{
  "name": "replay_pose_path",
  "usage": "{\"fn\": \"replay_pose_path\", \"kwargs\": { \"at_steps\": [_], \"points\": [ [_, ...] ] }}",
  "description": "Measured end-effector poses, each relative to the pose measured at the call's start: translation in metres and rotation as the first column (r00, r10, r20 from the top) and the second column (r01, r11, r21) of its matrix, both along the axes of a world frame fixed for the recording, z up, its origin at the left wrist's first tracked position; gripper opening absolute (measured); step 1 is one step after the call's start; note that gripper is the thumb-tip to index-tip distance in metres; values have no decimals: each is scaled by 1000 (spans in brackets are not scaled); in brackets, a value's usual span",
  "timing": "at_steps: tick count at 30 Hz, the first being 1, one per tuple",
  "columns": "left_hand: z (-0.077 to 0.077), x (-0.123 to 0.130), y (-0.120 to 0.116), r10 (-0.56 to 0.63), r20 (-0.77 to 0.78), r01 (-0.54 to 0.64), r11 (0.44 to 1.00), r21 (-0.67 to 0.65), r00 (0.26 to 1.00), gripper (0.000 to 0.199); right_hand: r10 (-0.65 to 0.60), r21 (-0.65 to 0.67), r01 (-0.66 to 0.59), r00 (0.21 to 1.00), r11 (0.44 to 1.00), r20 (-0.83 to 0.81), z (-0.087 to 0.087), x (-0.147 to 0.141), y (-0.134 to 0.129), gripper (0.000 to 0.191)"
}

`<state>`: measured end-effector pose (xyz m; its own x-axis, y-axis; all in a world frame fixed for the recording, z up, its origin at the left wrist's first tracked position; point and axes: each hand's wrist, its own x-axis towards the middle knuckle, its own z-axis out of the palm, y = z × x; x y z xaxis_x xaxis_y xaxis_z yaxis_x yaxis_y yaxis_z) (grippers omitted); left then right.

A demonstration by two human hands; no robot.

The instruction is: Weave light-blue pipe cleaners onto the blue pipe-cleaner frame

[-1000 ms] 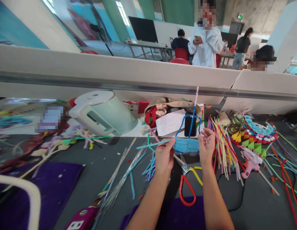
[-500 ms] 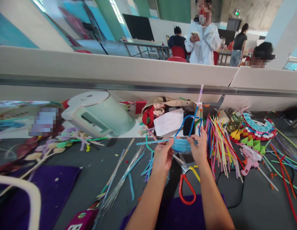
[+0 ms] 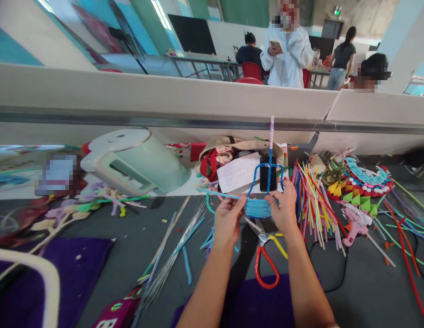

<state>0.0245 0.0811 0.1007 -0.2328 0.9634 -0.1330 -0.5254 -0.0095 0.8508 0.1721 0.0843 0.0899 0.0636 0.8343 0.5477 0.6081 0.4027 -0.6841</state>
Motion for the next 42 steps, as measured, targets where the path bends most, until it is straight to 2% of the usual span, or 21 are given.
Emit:
{"fn": "replay_pose_path", "kwargs": {
  "at_steps": [2,4,10,17,23,28,35,42],
  "points": [
    [-3,-1,2,43,-44,-43,999,5,998,32,-2,7,2,1000,1000,18,1,1,0,15],
    [-4,-3,3,38,-77,-38,999,10,996,29,-6,9,6,1000,1000,16,1,2,-1,16],
    [-1,-10,2,-117,-162,123,992,25,980,21,-15,-18,15,1000,1000,-25,0,5,0,15],
    [-1,-17,3,-183,-177,190,981,25,967,18,10,-43,-11,1000,999,-28,2,5,-2,14],
    [-1,-16,3,-119,-211,120,993,-7,970,22,18,-39,-18,1000,999,0,7,5,-5,13],
    [-1,-11,1,-150,-235,143,989,-44,960,26,1,-44,-1,1000,999,-3,10,9,-8,14],
    [-8,-8,4,-101,-197,99,995,-21,975,26,85,-68,-89,995,994,-56,16,13,-10,11],
    [4,-5,-3,-109,-277,123,992,31,955,20,63,-68,-65,998,996,-28,28,17,-18,10]
  ]
}}
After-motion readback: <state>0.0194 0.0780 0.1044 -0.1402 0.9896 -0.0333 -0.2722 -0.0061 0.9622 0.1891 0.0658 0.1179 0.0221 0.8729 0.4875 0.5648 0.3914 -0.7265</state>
